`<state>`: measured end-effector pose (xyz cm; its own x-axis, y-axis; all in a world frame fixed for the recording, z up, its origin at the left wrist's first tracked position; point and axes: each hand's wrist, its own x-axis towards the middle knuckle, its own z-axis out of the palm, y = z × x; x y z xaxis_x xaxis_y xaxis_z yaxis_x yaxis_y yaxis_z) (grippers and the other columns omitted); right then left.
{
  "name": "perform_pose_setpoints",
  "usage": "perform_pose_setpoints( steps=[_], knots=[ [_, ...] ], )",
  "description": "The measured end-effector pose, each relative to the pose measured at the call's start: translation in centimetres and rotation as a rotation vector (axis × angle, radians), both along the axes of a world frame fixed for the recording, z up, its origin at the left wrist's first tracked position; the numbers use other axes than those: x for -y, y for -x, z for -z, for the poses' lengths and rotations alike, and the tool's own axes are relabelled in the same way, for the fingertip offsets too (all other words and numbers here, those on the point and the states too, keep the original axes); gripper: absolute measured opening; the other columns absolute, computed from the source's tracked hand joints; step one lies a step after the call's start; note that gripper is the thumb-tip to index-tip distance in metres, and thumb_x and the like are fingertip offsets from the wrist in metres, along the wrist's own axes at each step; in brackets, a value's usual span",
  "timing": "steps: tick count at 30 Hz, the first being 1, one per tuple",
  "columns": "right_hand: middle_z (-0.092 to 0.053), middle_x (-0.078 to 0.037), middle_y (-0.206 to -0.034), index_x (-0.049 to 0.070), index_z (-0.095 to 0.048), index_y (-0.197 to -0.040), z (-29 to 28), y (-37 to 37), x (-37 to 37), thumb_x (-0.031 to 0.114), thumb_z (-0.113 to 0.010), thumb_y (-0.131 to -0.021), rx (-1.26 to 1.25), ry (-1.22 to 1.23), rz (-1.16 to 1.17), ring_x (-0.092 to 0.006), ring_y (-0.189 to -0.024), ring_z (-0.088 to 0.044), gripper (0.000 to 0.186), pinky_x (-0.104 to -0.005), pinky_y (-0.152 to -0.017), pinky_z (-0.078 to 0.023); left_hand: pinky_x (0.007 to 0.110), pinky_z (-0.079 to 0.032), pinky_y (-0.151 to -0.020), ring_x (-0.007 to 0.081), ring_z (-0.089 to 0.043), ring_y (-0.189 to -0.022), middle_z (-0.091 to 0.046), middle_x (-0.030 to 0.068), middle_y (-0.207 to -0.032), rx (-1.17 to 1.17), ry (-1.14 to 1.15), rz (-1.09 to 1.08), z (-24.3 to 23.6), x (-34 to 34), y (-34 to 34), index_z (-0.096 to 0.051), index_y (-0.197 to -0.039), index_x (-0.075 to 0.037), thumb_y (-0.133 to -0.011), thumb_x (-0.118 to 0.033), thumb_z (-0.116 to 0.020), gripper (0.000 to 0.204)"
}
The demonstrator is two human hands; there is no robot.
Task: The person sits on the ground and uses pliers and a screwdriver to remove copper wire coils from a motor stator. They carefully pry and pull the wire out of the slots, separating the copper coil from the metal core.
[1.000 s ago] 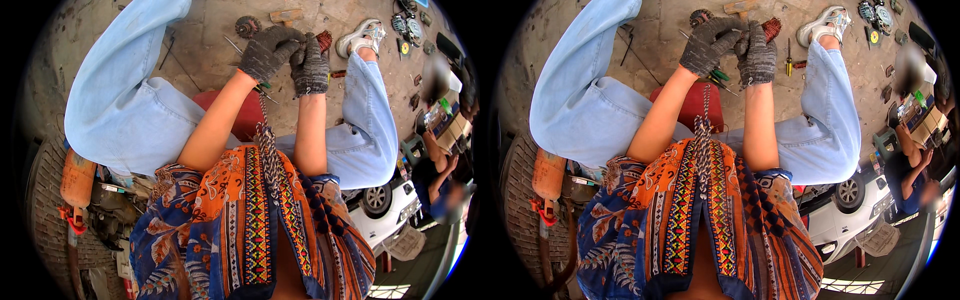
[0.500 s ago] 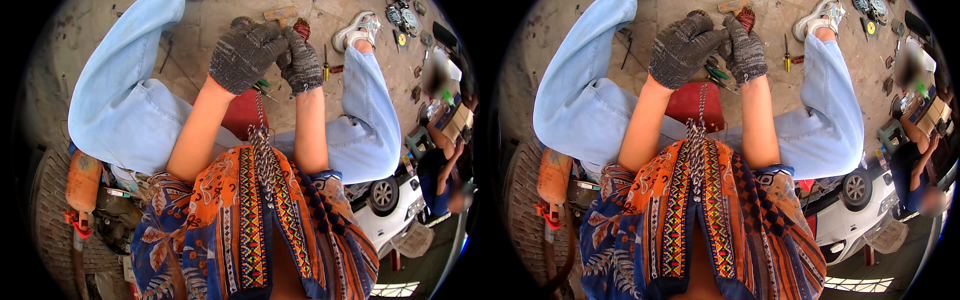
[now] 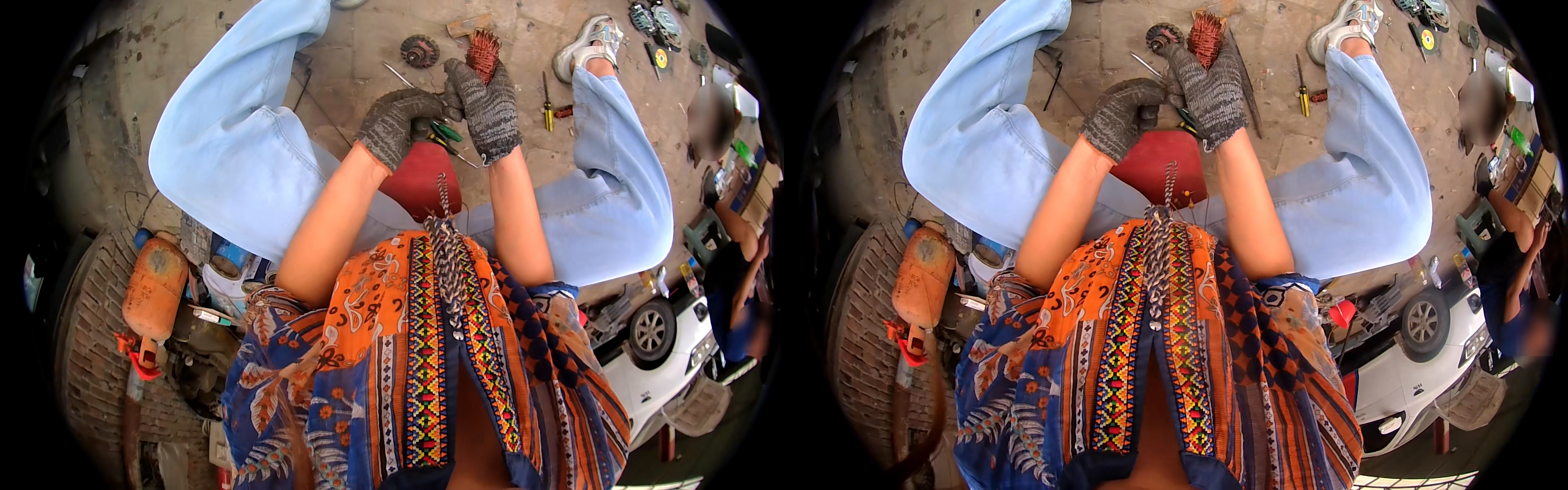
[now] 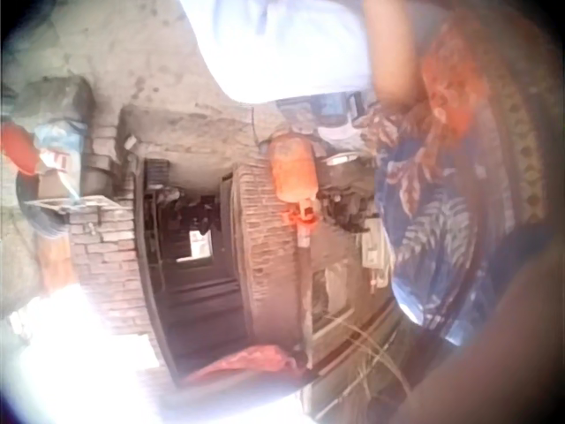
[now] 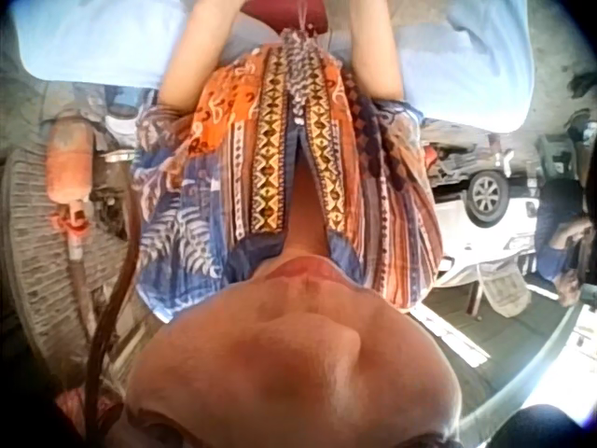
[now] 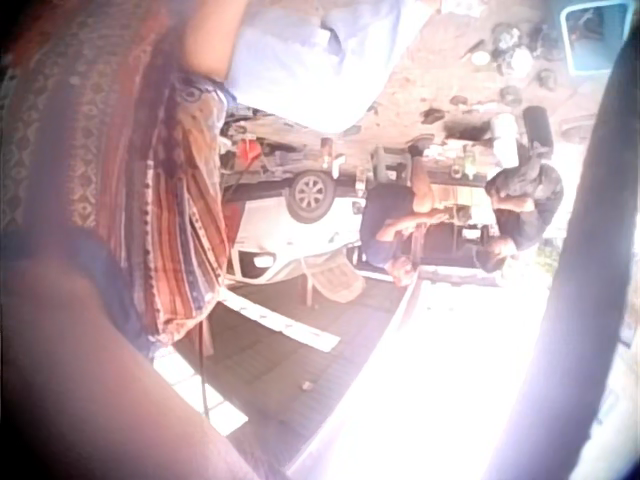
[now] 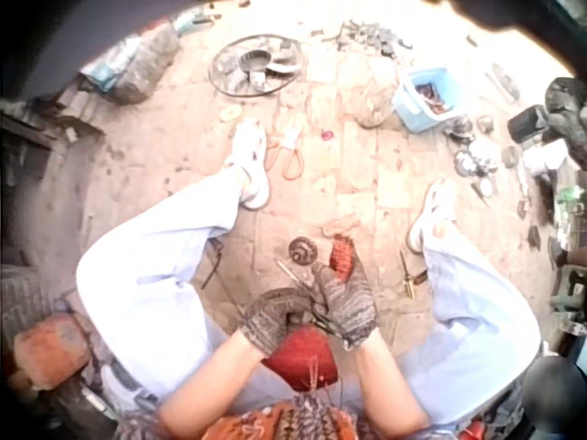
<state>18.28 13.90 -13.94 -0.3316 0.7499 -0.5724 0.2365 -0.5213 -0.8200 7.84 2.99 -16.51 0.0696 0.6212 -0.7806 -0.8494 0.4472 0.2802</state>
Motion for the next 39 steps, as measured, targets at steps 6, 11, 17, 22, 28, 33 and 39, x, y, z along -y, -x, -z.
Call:
perform_pose_setpoints(
  steps=[6, 11, 17, 22, 28, 33, 39],
  knots=[
    [-0.056, -0.004, -0.074, 0.002, -0.048, -0.098, -0.7, -3.4, 1.4, 0.013, -0.067, -0.081, 0.146, -0.287, -0.029, -0.0088, -0.06, -0.051, 0.028, -0.0247, -0.052, -0.044, 0.029, -0.044, -0.064, 0.0174, -0.05, -0.064, -0.058, 0.0094, -0.079, 0.68, -0.156, -0.188, 0.3, -0.7, -3.2, -0.056, -0.094, 0.0, -0.082, -0.007, -0.054, 0.013],
    [-0.055, -0.005, -0.069, 0.004, -0.045, -0.094, -0.8, -6.7, 2.9, 0.012, -0.063, -0.084, 0.048, 0.061, 0.192, -0.0092, -0.05, -0.049, 0.022, -0.0252, -0.041, -0.041, 0.031, -0.051, -0.07, 0.0189, -0.06, -0.078, -0.062, 0.0099, -0.091, 0.241, -0.197, -0.009, 1.9, -0.1, -5.7, -0.057, -0.104, -0.001, -0.086, -0.012, -0.055, 0.021],
    [-0.055, -0.005, -0.071, 0.003, -0.041, -0.1, 0.0, -5.8, 3.4, 0.011, -0.062, -0.084, 0.115, -0.055, 0.182, -0.0102, -0.051, -0.05, 0.028, -0.0261, -0.043, -0.043, 0.032, -0.053, -0.072, 0.0198, -0.062, -0.08, -0.064, 0.0091, -0.091, 0.321, -0.163, -0.135, 3.5, -2.4, -6.5, -0.057, -0.105, -0.002, -0.089, -0.013, -0.053, 0.02],
    [-0.05, -0.002, -0.06, 0.004, -0.048, -0.091, 3.2, -6.4, 4.0, 0.011, -0.058, -0.086, 0.131, -0.253, 0.242, -0.0092, -0.043, -0.044, 0.013, -0.024, -0.036, -0.035, 0.028, -0.051, -0.06, 0.0171, -0.06, -0.069, -0.063, 0.0073, -0.082, 0.22, 0.03, -0.276, 4.3, -3.8, -6.4, -0.058, -0.102, -0.003, -0.086, -0.009, -0.055, 0.017],
    [-0.053, -0.003, -0.075, 0.002, -0.042, -0.105, 2.9, -6.4, 4.4, 0.012, -0.064, -0.082, 0.128, -0.209, 0.312, -0.0092, -0.059, -0.049, 0.033, -0.0244, -0.051, -0.043, 0.023, -0.046, -0.051, 0.0145, -0.058, -0.062, -0.063, 0.0049, -0.077, 0.148, -0.033, -0.215, 6.6, -3.8, -7.0, -0.059, -0.103, -0.003, -0.087, -0.011, -0.056, 0.018],
    [-0.055, -0.005, -0.074, 0.003, -0.045, -0.102, 2.7, -6.5, 3.5, 0.015, -0.065, -0.081, 0.172, -0.16, 0.179, -0.0121, -0.057, -0.05, 0.032, -0.0265, -0.051, -0.042, 0.025, -0.045, -0.051, 0.0135, -0.058, -0.06, -0.059, 0.0022, -0.067, -0.221, 0.054, 0.2, 2.9, -3.7, -4.7, -0.061, -0.102, -0.004, -0.086, -0.016, -0.057, 0.02],
    [-0.059, -0.01, -0.08, 0.0, -0.047, -0.105, 3.4, -7.0, 1.1, 0.023, -0.07, -0.077, 0.396, -0.294, -0.116, -0.0179, -0.065, -0.054, 0.043, -0.0308, -0.062, -0.044, 0.034, -0.045, -0.089, 0.0224, -0.054, -0.103, -0.052, 0.0131, -0.118, -1.228, -0.481, 0.111, 3.0, -3.2, -4.0, -0.054, -0.116, -0.004, -0.08, -0.007, -0.057, 0.036]
  ],
)
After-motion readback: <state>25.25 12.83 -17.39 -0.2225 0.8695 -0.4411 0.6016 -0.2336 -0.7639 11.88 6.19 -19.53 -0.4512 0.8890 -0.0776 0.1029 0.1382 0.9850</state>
